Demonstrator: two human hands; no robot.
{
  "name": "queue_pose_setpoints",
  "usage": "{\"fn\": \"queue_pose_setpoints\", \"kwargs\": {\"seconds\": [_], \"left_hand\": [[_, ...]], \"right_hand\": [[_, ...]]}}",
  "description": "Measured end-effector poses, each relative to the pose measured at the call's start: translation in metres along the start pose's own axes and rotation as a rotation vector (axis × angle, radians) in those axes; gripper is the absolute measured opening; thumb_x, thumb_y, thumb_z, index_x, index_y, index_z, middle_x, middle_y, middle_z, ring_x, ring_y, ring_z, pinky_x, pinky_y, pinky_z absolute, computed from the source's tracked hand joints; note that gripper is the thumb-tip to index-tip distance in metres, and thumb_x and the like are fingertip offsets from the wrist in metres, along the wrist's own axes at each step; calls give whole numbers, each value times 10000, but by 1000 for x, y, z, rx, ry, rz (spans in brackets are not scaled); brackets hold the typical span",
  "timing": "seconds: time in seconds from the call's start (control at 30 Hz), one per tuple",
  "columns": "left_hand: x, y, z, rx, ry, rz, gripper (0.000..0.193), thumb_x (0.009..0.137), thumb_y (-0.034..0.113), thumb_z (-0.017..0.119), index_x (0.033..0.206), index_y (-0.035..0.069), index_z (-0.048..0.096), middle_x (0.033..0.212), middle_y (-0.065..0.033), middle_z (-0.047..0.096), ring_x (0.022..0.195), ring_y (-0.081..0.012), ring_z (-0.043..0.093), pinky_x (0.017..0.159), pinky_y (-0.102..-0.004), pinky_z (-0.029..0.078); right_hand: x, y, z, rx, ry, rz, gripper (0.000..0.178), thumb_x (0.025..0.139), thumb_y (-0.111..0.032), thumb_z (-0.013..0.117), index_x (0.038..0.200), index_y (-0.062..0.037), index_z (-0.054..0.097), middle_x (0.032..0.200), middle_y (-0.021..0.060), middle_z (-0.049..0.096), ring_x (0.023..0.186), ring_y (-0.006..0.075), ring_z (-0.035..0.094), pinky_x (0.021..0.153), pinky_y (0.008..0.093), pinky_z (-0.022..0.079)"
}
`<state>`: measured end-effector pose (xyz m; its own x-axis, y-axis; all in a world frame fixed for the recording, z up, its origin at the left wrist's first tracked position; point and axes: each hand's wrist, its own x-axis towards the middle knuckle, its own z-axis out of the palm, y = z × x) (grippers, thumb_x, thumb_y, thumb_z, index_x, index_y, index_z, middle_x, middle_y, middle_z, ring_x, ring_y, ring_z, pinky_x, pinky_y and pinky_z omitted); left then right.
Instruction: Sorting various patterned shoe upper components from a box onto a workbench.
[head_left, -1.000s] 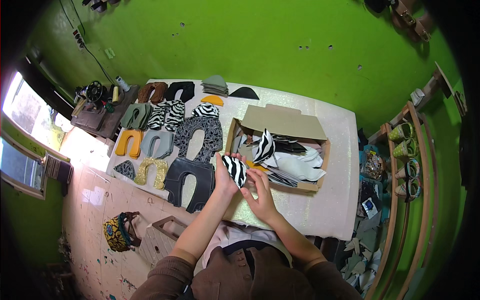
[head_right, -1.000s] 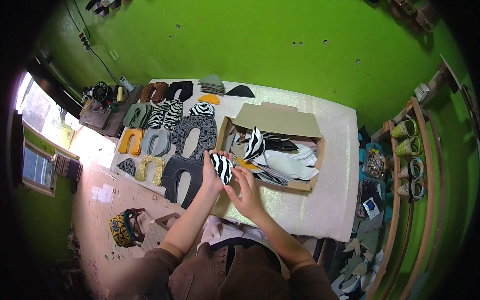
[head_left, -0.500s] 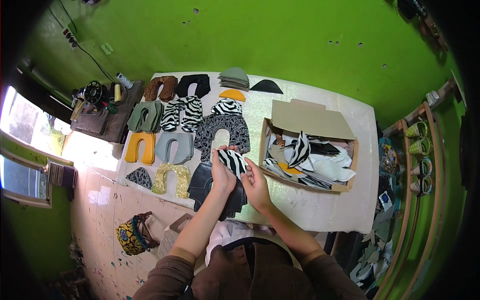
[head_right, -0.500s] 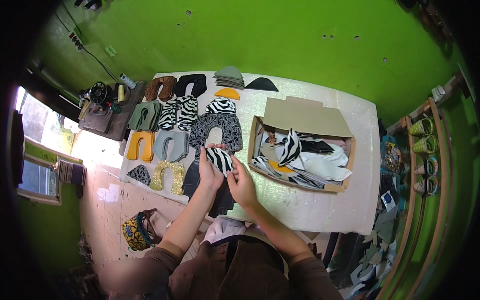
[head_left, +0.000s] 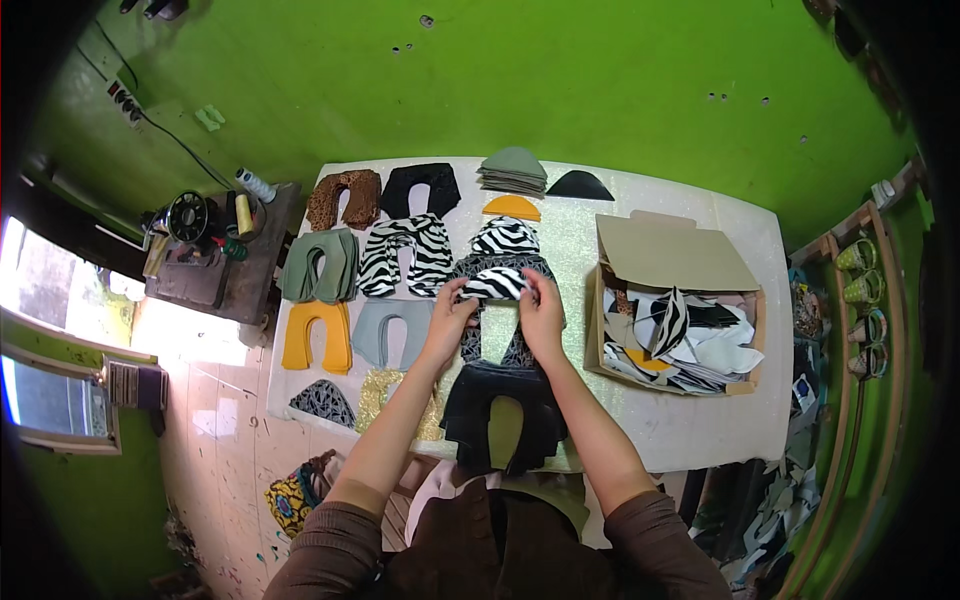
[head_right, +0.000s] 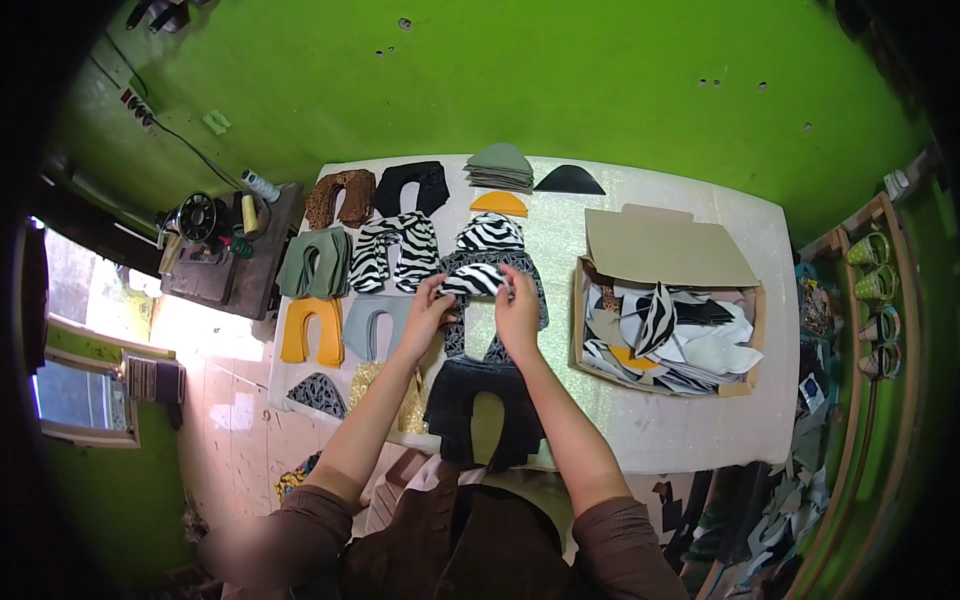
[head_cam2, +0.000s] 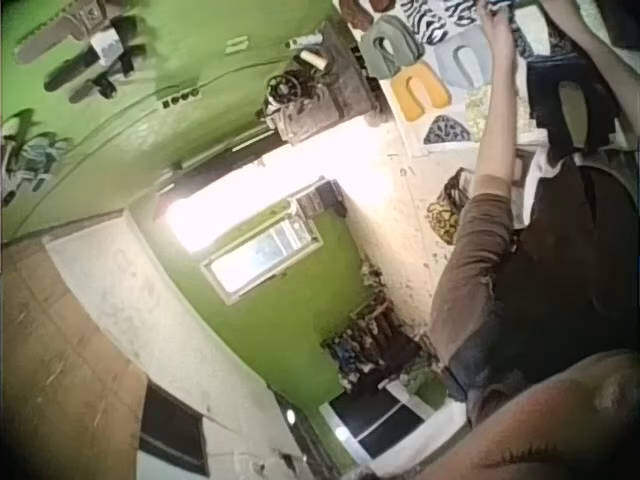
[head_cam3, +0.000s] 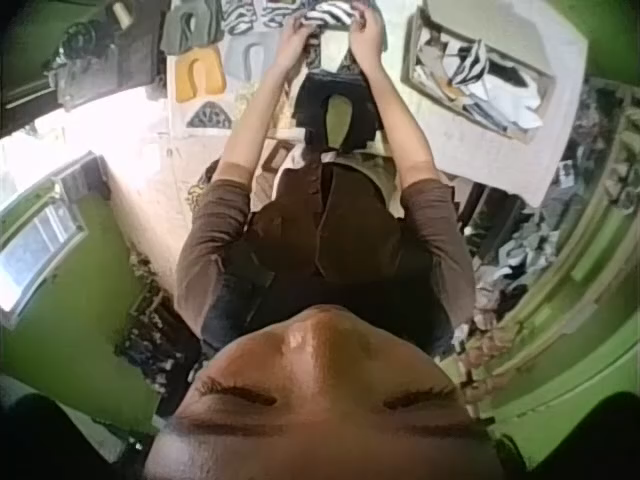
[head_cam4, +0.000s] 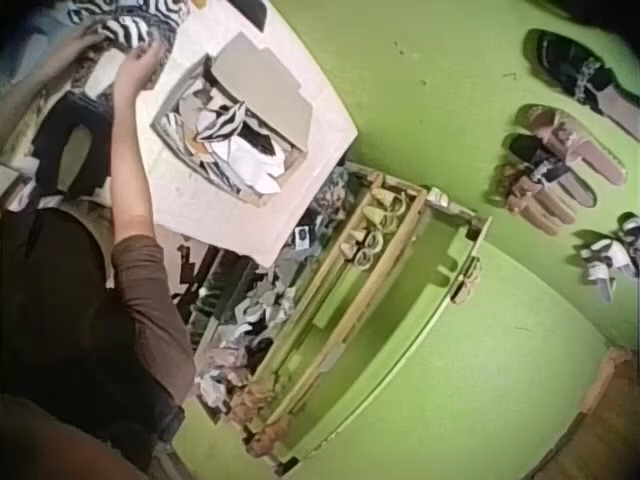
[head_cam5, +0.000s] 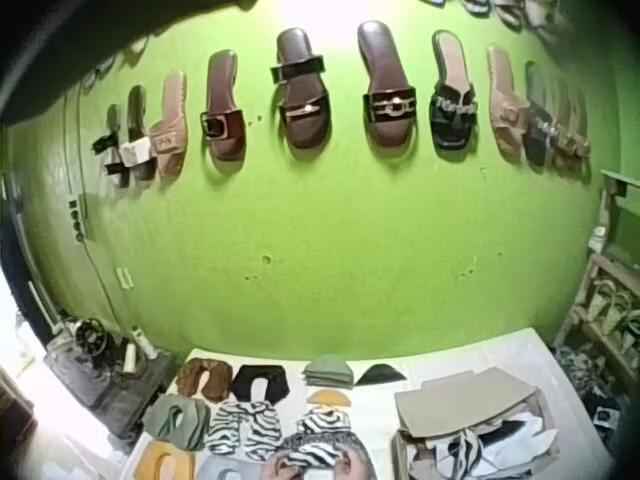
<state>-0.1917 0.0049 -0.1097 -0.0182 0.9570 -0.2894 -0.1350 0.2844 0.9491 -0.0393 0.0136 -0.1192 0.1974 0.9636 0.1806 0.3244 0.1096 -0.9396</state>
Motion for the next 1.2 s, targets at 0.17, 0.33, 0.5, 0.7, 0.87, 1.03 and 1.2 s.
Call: {"fn": "queue_pose_setpoints", "kwargs": {"seconds": [0.17, 0.33, 0.5, 0.7, 0.87, 1.03, 1.2], "left_hand": [[38, 11, -4, 52, -98, -29, 469, 838, 103, 524, 1268, 34, 351, 1194, -75, 410, 979, -125, 480, 797, -254, 448], [76, 15, 3, 132, -117, 15, 468, 833, 98, 532, 1258, -9, 367, 1184, -120, 449, 893, -128, 522, 804, -241, 430], [88, 8, 2, 170, -63, 69, 518, 818, 119, 554, 1277, -3, 347, 982, -115, 568, 800, -103, 512, 717, -223, 409], [90, -5, 1, 98, -21, 147, 524, 826, 106, 540, 1293, 0, 326, 1076, -141, 519, 949, -168, 519, 802, -238, 421], [70, 22, 21, 16, 73, 44, 503, 850, 107, 501, 1312, 44, 314, 1179, -122, 452, 896, -116, 500, 809, -234, 399], [52, 11, 30, 60, 68, 185, 423, 832, 55, 498, 1234, 6, 378, 1166, -110, 451, 880, -123, 511, 779, -237, 421], [9, 30, 80, 152, -39, 427, 320, 823, -1, 475, 1141, -1, 445, 1105, -127, 459, 935, -186, 527, 773, -267, 440]], "right_hand": [[37, -4, 9, -22, 82, 22, 249, 801, 11, 496, 1040, -32, 553, 955, 139, 530, 898, 257, 549, 728, 307, 451], [69, 7, 13, -131, 124, -55, 201, 782, 4, 509, 972, -21, 572, 949, 138, 539, 888, 286, 543, 779, 332, 429], [79, 21, 23, -177, 111, -86, 184, 778, -6, 510, 945, -34, 581, 938, 137, 536, 880, 299, 538, 785, 338, 424], [84, 25, 26, -235, 39, -105, 190, 788, -18, 512, 967, -44, 571, 1004, 140, 509, 887, 305, 538, 781, 345, 435], [72, 23, 21, -226, 83, -143, 266, 820, -17, 489, 1084, -24, 519, 1220, 216, 363, 1092, 364, 464, 907, 358, 398], [28, -17, 3, -91, 42, -203, 268, 821, -8, 499, 1088, -32, 519, 1187, 196, 369, 1091, 346, 453, 915, 367, 378], [2, -63, -59, -127, -3, -294, 252, 812, 8, 483, 1055, -29, 540, 1146, 169, 406, 1055, 299, 455, 898, 352, 372]]}}
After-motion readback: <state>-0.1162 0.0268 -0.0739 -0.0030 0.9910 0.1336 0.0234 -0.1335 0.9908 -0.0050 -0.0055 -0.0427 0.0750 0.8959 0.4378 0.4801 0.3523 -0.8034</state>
